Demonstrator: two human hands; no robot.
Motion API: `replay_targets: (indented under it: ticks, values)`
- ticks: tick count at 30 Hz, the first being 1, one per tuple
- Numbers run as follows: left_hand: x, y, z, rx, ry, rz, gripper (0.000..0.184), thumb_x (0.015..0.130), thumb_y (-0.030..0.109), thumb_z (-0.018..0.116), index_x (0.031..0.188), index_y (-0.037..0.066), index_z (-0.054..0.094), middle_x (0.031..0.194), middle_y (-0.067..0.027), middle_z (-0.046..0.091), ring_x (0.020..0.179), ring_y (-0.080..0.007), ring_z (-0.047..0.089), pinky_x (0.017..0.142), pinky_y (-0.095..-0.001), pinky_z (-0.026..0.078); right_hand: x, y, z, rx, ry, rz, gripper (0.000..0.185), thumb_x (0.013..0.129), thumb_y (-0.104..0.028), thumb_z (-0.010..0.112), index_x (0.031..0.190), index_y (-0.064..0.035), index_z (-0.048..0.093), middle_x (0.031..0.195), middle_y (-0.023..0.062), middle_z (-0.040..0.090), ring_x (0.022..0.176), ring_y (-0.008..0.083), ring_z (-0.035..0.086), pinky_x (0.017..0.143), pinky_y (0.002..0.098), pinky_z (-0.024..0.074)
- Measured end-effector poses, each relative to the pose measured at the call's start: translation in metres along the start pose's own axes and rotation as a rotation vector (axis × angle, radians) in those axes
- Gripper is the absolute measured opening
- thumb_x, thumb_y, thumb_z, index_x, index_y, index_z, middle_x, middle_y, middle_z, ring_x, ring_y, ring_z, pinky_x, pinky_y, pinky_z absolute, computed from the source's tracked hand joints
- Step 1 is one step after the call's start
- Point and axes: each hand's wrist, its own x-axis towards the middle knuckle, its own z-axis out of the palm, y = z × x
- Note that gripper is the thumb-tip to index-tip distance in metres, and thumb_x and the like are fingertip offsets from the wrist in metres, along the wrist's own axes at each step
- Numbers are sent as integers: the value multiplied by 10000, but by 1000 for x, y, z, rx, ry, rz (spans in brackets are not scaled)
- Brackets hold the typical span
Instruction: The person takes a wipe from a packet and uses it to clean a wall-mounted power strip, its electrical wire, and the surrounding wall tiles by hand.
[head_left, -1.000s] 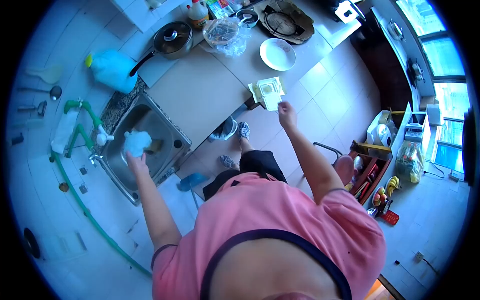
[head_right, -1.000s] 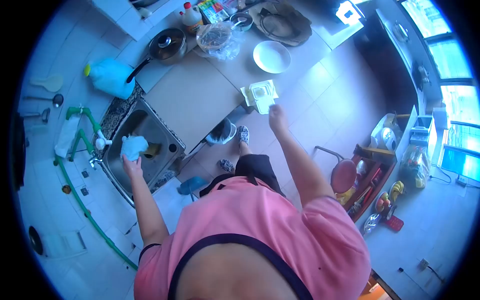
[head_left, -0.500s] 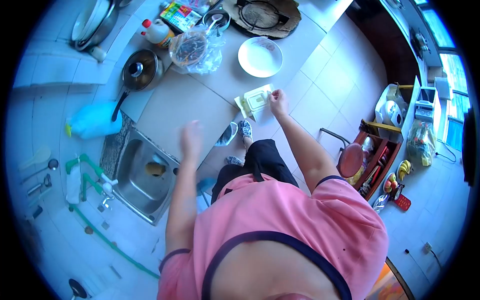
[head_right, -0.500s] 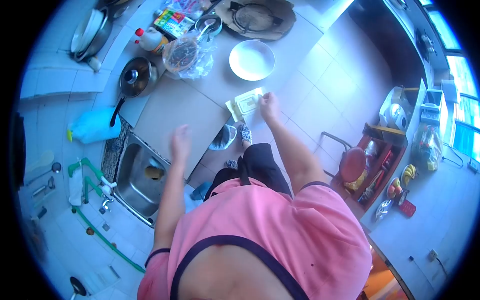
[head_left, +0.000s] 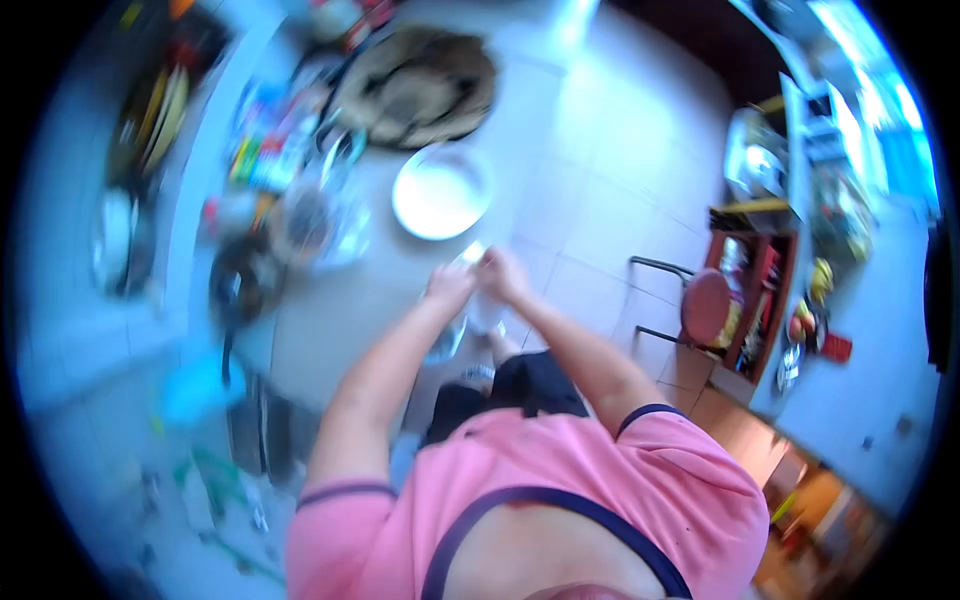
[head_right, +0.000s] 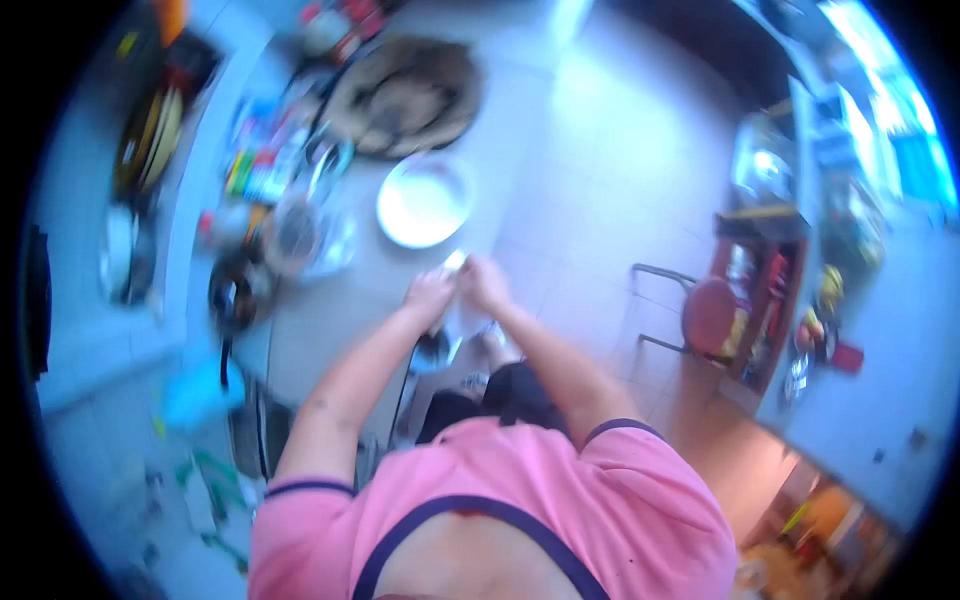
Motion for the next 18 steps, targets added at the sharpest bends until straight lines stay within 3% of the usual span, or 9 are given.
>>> replay_targets:
  ticks: [1,2,3,4,5,7,8,10,18]
  values:
    - [-1,-5,7,-30,26,56,253,835,146,518,1073,117,598,1050,-90,591,985,-287,598,790,-433,473,-4,-12,-12,54,-145,47,203,757,-183,686,904,-44,668,916,187,669,888,358,644,778,438,512]
    - [-1,-10,14,-59,51,113,283,861,162,498,1127,125,589,1030,-105,600,958,-302,603,771,-445,477,-4,-31,-29,-113,-302,-9,208,721,-181,717,879,-47,710,899,184,685,862,339,662,772,435,523]
    - [11,-9,22,-91,10,100,315,894,183,486,1192,135,576,994,-129,618,877,-326,619,722,-472,489,-6,-30,-32,-22,-266,86,194,698,-189,735,827,-44,726,870,183,687,847,330,667,763,433,525]
    - [14,-16,19,-49,-43,112,321,913,205,488,1217,147,570,966,-141,631,822,-341,627,695,-489,495,-12,-30,-28,80,-99,30,229,685,-195,744,859,-47,720,889,188,686,851,331,666,760,432,523]
    - [8,-9,-13,23,-38,205,308,904,201,503,1191,132,592,1016,-141,625,865,-333,625,721,-482,499,-1,-19,-11,72,-226,59,228,746,-184,658,931,-50,658,937,191,663,908,370,631,778,459,498]
    - [8,-27,19,-46,145,241,287,852,160,549,1116,68,613,1078,-135,602,907,-323,616,729,-465,504,-10,-29,-17,14,-70,-3,227,812,-205,588,1001,-78,592,966,190,625,947,380,598,778,460,482]
    - [15,-26,5,-71,123,208,285,853,154,547,1116,65,612,1078,-128,602,898,-321,618,722,-459,509,-6,-28,-23,31,-28,-67,201,826,-199,566,980,-72,583,947,195,616,925,387,593,765,470,475]
    - [-8,-30,9,-120,79,144,282,854,147,544,1115,62,611,1077,-121,602,890,-320,620,716,-453,514,-10,-26,2,46,-30,-122,178,840,-194,544,960,-66,574,927,200,607,904,393,589,753,481,469]
    - [-22,-26,12,11,207,299,239,856,139,533,1074,103,625,1134,-86,595,838,-313,638,656,-447,533,-21,-27,10,4,-48,-120,188,856,-213,530,960,-57,551,919,209,600,886,405,587,742,492,461]
